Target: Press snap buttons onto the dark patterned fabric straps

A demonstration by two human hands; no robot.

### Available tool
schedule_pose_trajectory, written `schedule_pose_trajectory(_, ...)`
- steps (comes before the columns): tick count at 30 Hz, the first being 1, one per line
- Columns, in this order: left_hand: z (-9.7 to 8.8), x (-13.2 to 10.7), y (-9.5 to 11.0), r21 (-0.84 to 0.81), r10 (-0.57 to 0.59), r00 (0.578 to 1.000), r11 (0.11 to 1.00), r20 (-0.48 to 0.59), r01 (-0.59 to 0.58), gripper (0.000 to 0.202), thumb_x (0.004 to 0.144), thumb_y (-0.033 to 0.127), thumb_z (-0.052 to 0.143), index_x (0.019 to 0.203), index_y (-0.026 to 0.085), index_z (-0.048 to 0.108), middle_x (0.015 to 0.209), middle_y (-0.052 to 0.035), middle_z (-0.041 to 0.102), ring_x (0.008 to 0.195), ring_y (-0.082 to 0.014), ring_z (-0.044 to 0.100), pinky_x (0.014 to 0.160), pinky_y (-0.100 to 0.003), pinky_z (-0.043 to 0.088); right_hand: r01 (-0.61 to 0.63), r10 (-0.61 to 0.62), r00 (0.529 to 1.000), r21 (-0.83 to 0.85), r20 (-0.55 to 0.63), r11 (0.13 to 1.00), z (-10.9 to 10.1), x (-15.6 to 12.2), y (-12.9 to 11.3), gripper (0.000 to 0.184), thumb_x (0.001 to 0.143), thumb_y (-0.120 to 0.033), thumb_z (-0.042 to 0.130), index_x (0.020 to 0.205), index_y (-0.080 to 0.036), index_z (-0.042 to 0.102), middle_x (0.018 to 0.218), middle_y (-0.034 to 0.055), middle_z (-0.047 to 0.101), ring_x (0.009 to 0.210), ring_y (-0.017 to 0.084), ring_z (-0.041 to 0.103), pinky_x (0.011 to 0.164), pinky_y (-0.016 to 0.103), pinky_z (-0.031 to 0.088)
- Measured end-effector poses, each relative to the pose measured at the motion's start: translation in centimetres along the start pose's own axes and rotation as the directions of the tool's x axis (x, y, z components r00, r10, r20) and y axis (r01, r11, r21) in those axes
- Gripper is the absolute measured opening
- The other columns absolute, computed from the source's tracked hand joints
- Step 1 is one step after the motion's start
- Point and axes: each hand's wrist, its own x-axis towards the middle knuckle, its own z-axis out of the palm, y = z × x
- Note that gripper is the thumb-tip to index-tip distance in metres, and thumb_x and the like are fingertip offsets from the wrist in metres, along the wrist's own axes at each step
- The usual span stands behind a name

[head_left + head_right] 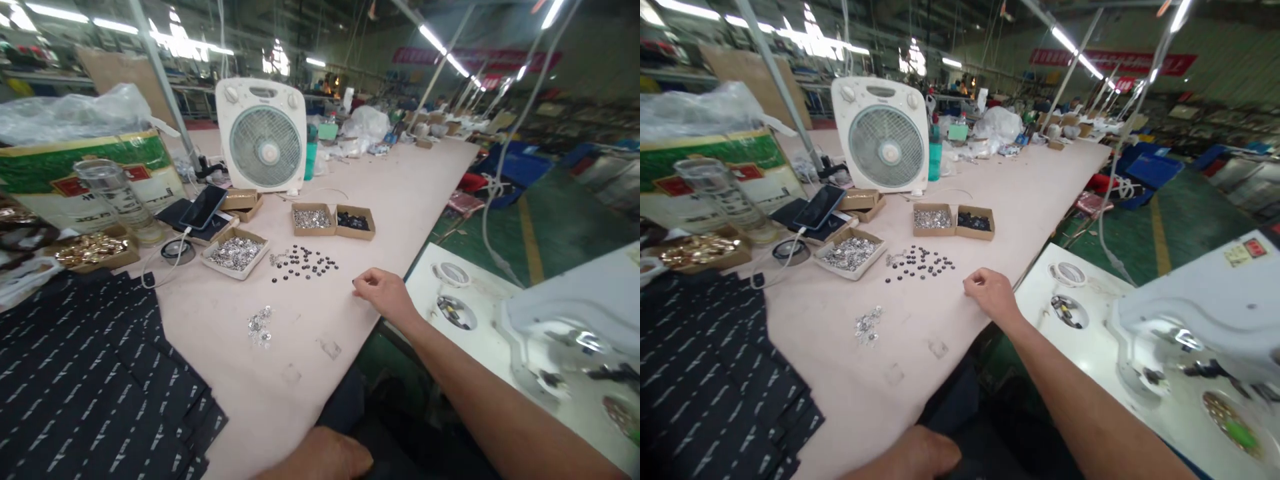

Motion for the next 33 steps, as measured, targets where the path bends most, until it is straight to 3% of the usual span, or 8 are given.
schedule_pose_trajectory(3,0.4,-0.5,0.3,0.299,0.115,0.993,0.949,-0.016,-0.105,0.017,0.068,0.022,0.072,0.071,0.019,0.056,0.073,0.0036,0.061,0.064,-0.0115,0.056,0.052,-0.023,0.03,-0.083,0.036,0.984,0.273,0.172,0.958,-1.0,-8.7,1.1,0.01,0.08,-0.029,0.064,0.076,-0.02,0.067,0.072,0.0012,0.076,0.072,0.018,0.072,0.067,0.024,0.051)
schedule_pose_trajectory(5,0.7,-0.8,0.5,0.509,0.256,0.966,0.83,0.015,-0.228,0.011,0.071,0.019,0.065,0.077,0.02,0.056,0.073,0.0029,0.061,0.064,-0.0124,0.056,0.056,-0.025,0.032,-0.178,0.073,0.964,0.418,0.255,0.891,-1.0,-15.0,1.9,0.01,0.077,-0.029,0.068,0.074,-0.019,0.066,0.07,0.0016,0.075,0.067,0.017,0.07,0.063,0.024,0.05)
schedule_pose_trajectory(8,1.4,-1.3,0.8,0.703,0.443,0.89,0.6,0.106,-0.382,0.013,0.075,0.016,0.059,0.088,0.019,0.058,0.076,0.0007,0.062,0.068,-0.0162,0.056,0.062,-0.03,0.035,-0.299,0.189,0.948,0.515,0.255,0.804,-0.4,-22.9,2.9,0.011,0.074,-0.028,0.072,0.075,-0.018,0.067,0.068,0.0006,0.072,0.063,0.015,0.067,0.06,0.023,0.049)
schedule_pose_trajectory(12,3.0,-2.2,1.5,0.806,0.559,0.791,0.334,0.247,-0.488,0.02,0.077,0.012,0.055,0.096,0.016,0.059,0.079,-0.0027,0.059,0.07,-0.0197,0.052,0.062,-0.034,0.034,-0.337,0.268,0.941,0.597,0.205,0.728,0.3,-29.1,3.2,0.01,0.074,-0.024,0.073,0.08,-0.019,0.068,0.073,0.0002,0.074,0.065,0.014,0.067,0.061,0.023,0.051)
schedule_pose_trajectory(16,4.9,-3.5,2.8,0.798,0.618,0.724,0.249,0.306,-0.549,0.019,0.09,0.012,0.046,0.103,0.013,0.059,0.077,-0.0042,0.057,0.068,-0.0198,0.047,0.061,-0.035,0.031,-0.271,0.247,0.96,0.657,0.133,0.703,-0.5,-32.3,3.0,0.008,0.078,-0.023,0.072,0.085,-0.02,0.069,0.08,0.0003,0.076,0.07,0.014,0.07,0.067,0.023,0.055)
schedule_pose_trajectory(22,6.8,-4.9,4.6,0.796,0.677,0.681,0.233,0.28,-0.559,0.021,0.098,0.017,0.041,0.105,0.011,0.06,0.073,-0.0051,0.057,0.066,-0.0184,0.044,0.061,-0.034,0.029,-0.084,0.113,0.994,0.611,-0.009,0.787,-2.1,-34.7,3.0,0.009,0.081,-0.017,0.068,0.088,-0.022,0.07,0.082,-0.0013,0.077,0.072,0.013,0.073,0.07,0.022,0.058)
schedule_pose_trajectory(27,7.4,-5.4,4.9,0.797,0.667,0.696,0.255,0.265,-0.547,0.021,0.1,0.018,0.04,0.105,0.012,0.059,0.078,-0.0071,0.061,0.07,-0.0188,0.049,0.064,-0.034,0.033,0.022,0.059,0.991,0.58,-0.119,0.814,-2.2,-35.9,3.6,0.014,0.081,-0.016,0.068,0.093,-0.024,0.069,0.082,-0.0016,0.078,0.07,0.014,0.074,0.068,0.022,0.06)
schedule_pose_trajectory(33,8.1,-5.3,5.1,0.803,0.616,0.738,0.275,0.275,-0.529,0.019,0.096,0.017,0.045,0.108,0.013,0.059,0.081,-0.0073,0.063,0.072,-0.0193,0.051,0.066,-0.035,0.035,0.082,0.002,0.988,0.529,-0.156,0.844,-1.9,-36.8,4.5,0.017,0.084,-0.018,0.069,0.099,-0.026,0.069,0.087,-0.0007,0.079,0.076,0.017,0.076,0.071,0.025,0.061)
